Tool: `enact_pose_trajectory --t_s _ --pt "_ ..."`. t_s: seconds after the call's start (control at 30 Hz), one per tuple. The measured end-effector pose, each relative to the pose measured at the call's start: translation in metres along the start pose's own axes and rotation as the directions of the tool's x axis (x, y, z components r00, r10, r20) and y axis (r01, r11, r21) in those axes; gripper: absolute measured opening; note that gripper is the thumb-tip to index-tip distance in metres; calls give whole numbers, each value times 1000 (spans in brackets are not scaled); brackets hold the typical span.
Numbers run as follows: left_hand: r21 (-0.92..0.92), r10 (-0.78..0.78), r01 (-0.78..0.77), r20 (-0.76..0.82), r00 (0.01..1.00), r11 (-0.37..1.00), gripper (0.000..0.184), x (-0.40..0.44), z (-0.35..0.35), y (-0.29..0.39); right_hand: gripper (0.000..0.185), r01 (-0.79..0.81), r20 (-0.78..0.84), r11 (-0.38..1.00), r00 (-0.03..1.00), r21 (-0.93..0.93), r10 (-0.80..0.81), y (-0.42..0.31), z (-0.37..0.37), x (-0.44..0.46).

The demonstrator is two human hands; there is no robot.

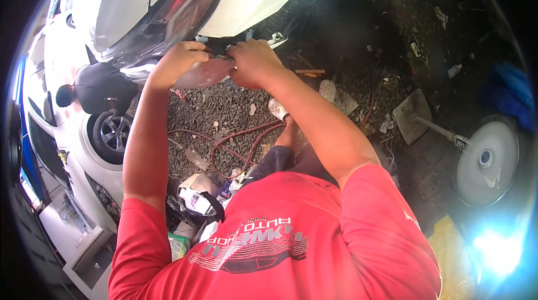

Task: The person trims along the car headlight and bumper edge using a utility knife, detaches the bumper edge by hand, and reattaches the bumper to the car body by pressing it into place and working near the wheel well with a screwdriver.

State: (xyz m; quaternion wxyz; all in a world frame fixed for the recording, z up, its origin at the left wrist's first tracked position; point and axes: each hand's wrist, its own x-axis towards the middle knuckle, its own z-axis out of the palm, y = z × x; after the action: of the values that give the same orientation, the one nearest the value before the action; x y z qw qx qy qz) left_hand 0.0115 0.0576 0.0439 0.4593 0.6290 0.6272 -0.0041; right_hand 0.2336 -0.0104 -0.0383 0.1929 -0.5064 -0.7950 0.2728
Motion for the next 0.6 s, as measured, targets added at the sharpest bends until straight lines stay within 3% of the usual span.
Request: enact_pose_trajectory --t_s 0.03,0.07,0.13,0.27,0.37,0.43,0.6 --pt "9 -71 71 31 997 997 37 2 2 3 35 6 -8 1000 1000 6 -6 0 2 -1" --pt "7 -71 71 31 997 997 37 5 4 5 35 15 -16 1000 1000 12 -15 1 3 -1" --pt "180 -71 65 30 997 982 31 14 6 0 35 17 -9 1000 1000 15 -17 -1 1 -2" --pt "201 -17 16 0 1000 979 29 30 18 -21 36 14 15 1000 1000 24 -15 -1 -2 0" --pt "229 -48 72 -108 993 971 32 27 28 -17 36 21 13 999 1000 27 -21 0 -2 0" --pt "361 -58 146 -245 968 921 47 23 34 -12 37 38 -5 999 999 30 -37 1 0 -2" --pt "379 23 81 -263 964 922 48 23 38 -15 38 50 -32 998 998 35 -48 2 -2 -5"
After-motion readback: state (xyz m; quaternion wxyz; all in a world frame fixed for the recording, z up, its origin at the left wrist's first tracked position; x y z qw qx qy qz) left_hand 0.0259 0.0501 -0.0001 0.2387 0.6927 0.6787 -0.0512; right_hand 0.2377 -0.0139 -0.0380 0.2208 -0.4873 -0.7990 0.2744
